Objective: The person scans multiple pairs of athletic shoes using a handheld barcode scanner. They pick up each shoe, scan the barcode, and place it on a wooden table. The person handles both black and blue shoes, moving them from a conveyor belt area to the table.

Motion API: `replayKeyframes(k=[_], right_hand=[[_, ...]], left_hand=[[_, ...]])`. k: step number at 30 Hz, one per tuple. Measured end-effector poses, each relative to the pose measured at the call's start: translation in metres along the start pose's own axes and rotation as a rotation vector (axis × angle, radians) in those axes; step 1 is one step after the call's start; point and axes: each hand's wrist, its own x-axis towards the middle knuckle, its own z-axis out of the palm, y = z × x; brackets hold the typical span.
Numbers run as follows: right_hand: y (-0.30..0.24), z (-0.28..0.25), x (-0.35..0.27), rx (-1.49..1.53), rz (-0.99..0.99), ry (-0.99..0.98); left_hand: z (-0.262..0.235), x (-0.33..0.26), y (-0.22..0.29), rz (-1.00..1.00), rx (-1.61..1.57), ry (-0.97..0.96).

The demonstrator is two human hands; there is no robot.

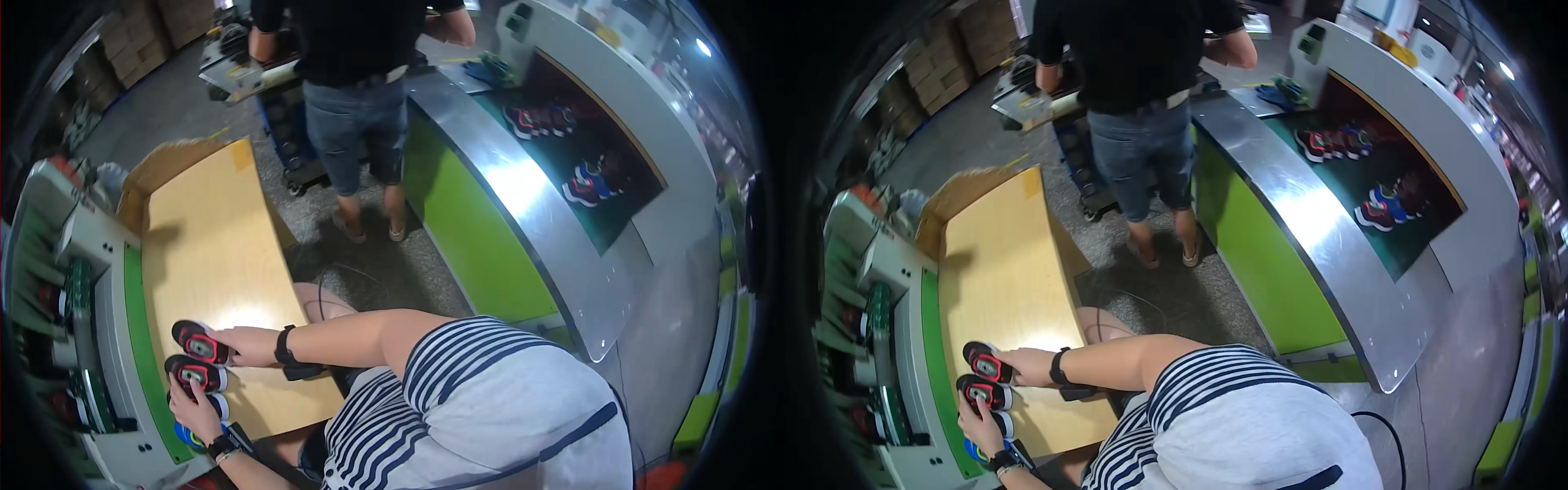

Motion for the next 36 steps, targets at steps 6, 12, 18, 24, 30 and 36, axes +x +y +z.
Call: replayKeyframes(k=[6,12,18,24,30,36], right_hand=[[0.046,0.014,-0.025,-0.513,-0.175,0.051],[0.044,0.013,-0.029,-0.519,-0.183,0.070],[0.051,0.013,-0.029,-0.485,-0.174,0.108],[0.074,0.038,-0.018,-0.553,-0.234,0.153],[0.076,0.038,-0.017,-0.562,-0.233,0.145],[0.048,0.027,-0.017,-0.438,-0.185,0.035]], left_hand=[[-0.001,0.005,0.006,-0.029,0.040,-0.019],[-0.003,-0.002,0.012,-0.045,0.034,-0.009],[0.005,0.007,0.012,0.088,-0.044,0.042],[-0.046,-0.011,0.066,-0.007,0.014,0.065],[-0.037,-0.011,0.054,-0.056,0.041,0.010],[-0.056,-0.018,0.061,-0.138,0.035,0.020]])
